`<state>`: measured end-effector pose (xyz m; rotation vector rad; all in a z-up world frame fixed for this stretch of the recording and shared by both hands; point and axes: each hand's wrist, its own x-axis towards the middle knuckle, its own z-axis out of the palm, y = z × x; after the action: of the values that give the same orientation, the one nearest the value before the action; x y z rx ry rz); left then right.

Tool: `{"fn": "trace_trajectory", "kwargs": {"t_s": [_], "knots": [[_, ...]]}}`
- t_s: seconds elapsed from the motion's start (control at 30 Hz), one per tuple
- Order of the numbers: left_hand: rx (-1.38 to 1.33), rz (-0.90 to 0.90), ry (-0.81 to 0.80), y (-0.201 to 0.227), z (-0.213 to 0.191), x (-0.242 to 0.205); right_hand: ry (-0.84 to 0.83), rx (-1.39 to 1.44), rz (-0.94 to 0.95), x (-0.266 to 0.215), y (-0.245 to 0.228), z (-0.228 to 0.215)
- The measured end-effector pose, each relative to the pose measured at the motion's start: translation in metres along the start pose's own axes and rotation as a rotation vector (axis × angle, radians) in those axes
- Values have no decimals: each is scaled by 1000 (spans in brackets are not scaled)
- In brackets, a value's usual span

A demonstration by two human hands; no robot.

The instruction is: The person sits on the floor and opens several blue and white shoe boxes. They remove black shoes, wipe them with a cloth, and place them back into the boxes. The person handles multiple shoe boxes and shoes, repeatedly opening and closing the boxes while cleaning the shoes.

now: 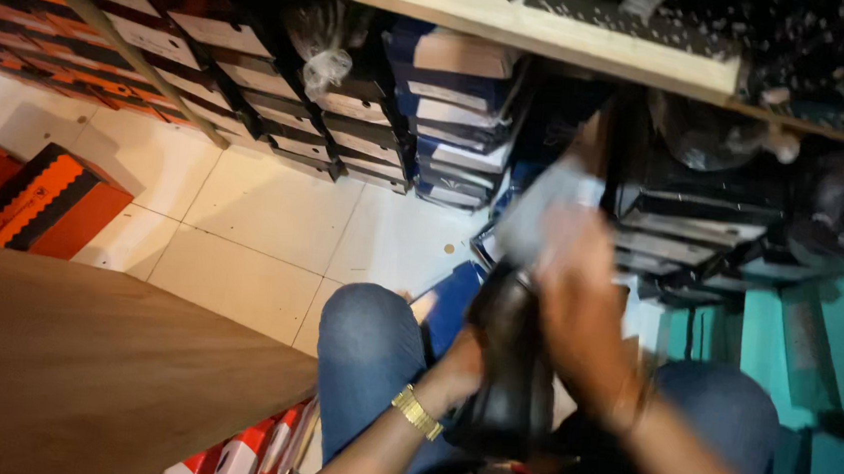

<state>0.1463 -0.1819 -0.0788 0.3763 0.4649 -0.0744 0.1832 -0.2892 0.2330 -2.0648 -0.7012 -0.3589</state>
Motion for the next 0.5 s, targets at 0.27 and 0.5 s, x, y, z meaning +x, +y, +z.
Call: {"fn": "trace_trajectory", "kwargs": {"t_s": [0.27,0.5], "knots": [[190,-347,-497,26,45,-40,-56,-132,-13,-28,46,0],[1295,91,-478,98,166,-144,-324,1075,995,73,79,-61]]}}
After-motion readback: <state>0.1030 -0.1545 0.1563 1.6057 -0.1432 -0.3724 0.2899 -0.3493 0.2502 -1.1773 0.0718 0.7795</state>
